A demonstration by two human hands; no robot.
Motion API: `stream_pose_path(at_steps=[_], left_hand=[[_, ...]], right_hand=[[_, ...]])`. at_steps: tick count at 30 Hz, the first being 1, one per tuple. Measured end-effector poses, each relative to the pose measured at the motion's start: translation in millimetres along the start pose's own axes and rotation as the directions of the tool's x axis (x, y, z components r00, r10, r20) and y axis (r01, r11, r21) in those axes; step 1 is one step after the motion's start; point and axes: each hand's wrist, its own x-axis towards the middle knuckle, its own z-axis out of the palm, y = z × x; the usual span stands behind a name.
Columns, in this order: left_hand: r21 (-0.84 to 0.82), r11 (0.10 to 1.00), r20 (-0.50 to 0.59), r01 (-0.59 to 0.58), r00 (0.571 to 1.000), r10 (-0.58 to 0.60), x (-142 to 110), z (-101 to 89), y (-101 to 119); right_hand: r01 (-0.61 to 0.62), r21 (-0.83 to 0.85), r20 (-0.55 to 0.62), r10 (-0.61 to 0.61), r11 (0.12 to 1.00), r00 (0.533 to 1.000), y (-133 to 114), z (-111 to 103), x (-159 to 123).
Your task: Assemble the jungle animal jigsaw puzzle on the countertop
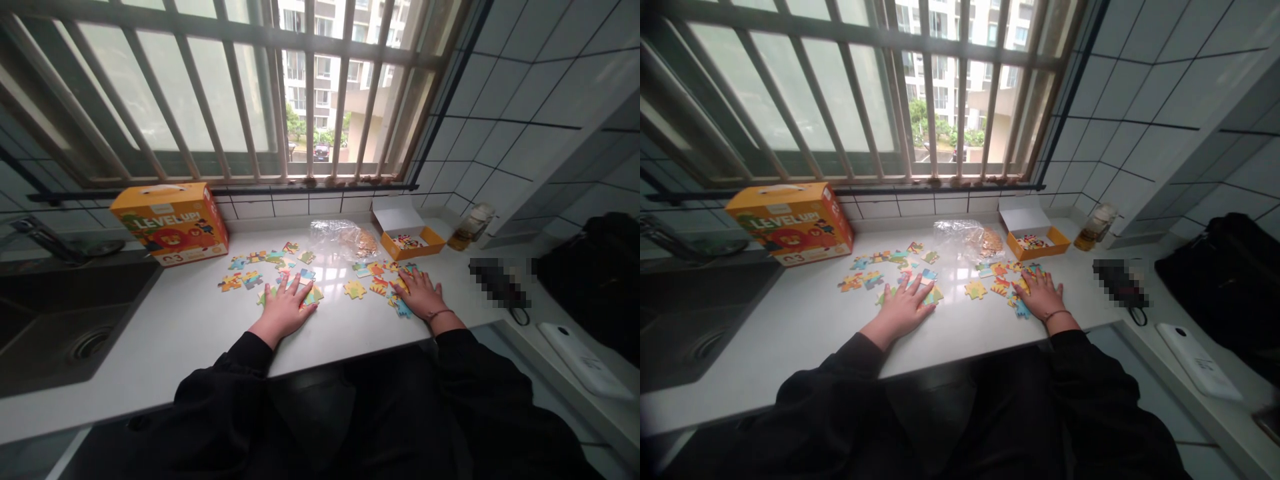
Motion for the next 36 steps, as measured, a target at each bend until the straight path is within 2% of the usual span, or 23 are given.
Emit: stream_pose_path(at_steps=[10,19,24,27,29,32,36], left_hand=[[0.022,0.999,-0.008,0.035,0.999,-0.035,-22,-8.9,-32],[0.093,0.974,0.0,0.208,0.978,-0.209,-32,-14.1,-45],[0.095,0.965,-0.018,0.244,0.97,-0.244,-32,-13.6,-48],[0.096,0.968,-0.036,0.233,0.972,-0.231,-35,-12.1,-47],[0.096,0.973,-0.058,0.209,0.977,-0.204,-37,-11.3,-47],[0.086,0.982,-0.087,0.168,0.983,-0.161,-40,-11.4,-47],[0.046,0.989,-0.144,0.142,0.98,-0.135,-41,-11.2,-46]], right_hand=[[0.13,0.002,0.019,-0.13,0.991,0.991,-51,5,-11],[0.248,0.012,0.072,-0.248,0.969,0.966,-126,3,-29],[0.284,0.067,0.091,-0.289,0.957,0.953,-157,0,-41],[0.256,0.119,0.09,-0.268,0.959,0.959,-161,-4,-37],[0.23,0.115,0.038,-0.236,0.966,0.971,-156,-11,-25],[0.219,0.011,-0.044,-0.218,0.976,0.975,-141,-29,7],[0.184,-0.053,0.001,-0.184,0.982,0.983,-119,-52,57]])
